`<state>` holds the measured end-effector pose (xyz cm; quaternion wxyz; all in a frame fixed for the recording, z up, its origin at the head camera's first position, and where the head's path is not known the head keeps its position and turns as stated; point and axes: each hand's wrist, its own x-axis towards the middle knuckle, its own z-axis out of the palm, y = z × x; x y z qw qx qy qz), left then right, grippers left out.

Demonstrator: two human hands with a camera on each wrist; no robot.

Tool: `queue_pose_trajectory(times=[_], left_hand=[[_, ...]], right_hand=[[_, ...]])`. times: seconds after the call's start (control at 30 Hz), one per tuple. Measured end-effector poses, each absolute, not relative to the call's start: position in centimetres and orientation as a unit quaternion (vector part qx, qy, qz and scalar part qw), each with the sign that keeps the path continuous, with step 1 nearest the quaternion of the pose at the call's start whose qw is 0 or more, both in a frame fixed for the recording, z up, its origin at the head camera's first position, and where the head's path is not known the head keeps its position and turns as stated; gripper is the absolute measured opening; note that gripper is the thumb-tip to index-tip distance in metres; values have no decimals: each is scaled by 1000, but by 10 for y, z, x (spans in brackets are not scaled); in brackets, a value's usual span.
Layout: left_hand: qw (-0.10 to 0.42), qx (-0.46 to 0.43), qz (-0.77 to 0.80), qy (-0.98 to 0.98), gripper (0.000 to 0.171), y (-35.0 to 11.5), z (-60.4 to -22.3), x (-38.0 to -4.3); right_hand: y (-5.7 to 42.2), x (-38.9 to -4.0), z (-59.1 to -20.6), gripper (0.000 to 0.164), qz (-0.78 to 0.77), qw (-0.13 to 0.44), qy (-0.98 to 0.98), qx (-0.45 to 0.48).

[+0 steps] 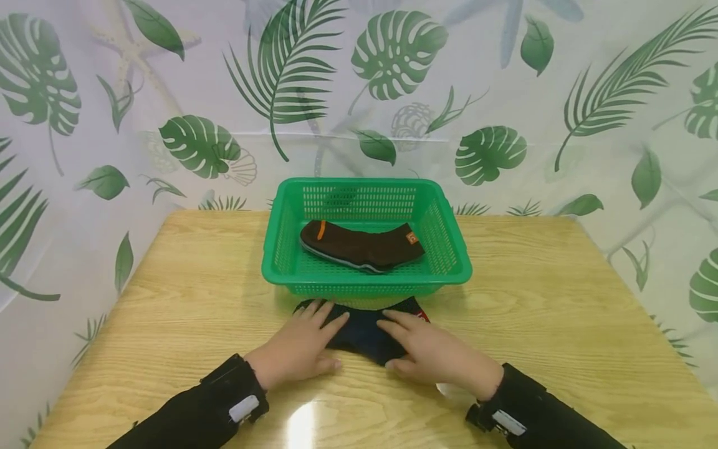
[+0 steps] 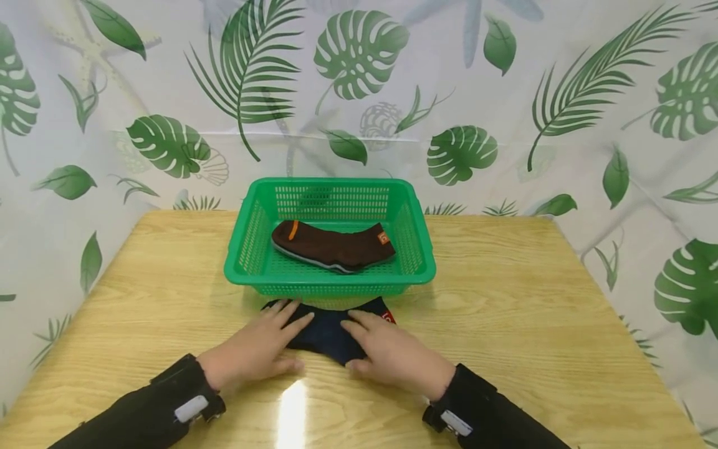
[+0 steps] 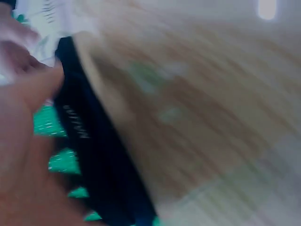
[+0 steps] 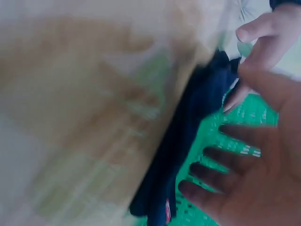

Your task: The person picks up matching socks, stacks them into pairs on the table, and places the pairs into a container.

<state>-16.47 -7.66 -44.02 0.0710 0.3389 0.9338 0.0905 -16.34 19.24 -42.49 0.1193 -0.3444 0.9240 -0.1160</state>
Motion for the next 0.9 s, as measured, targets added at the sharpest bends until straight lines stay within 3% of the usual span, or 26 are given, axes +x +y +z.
queue_pose_trajectory(times=[0.17,0.4,0.6,0.9], left_hand=[[171,363,51,914,81,-80,-443,-163],[184,397,41,898,83,-87,-445,-165],[173,406,30,897,81,-95,-448,-172],[164,415,46,894,79,-101,-447,-179]], right_hand=[[193,-157,-432,88,-126,232,888,-376],[206,-160,-438,107,-148,300,865,-373],[212,-159,-439,113,-152,318,850,-391],[217,-160,-437,101,-129,308,848,-411]])
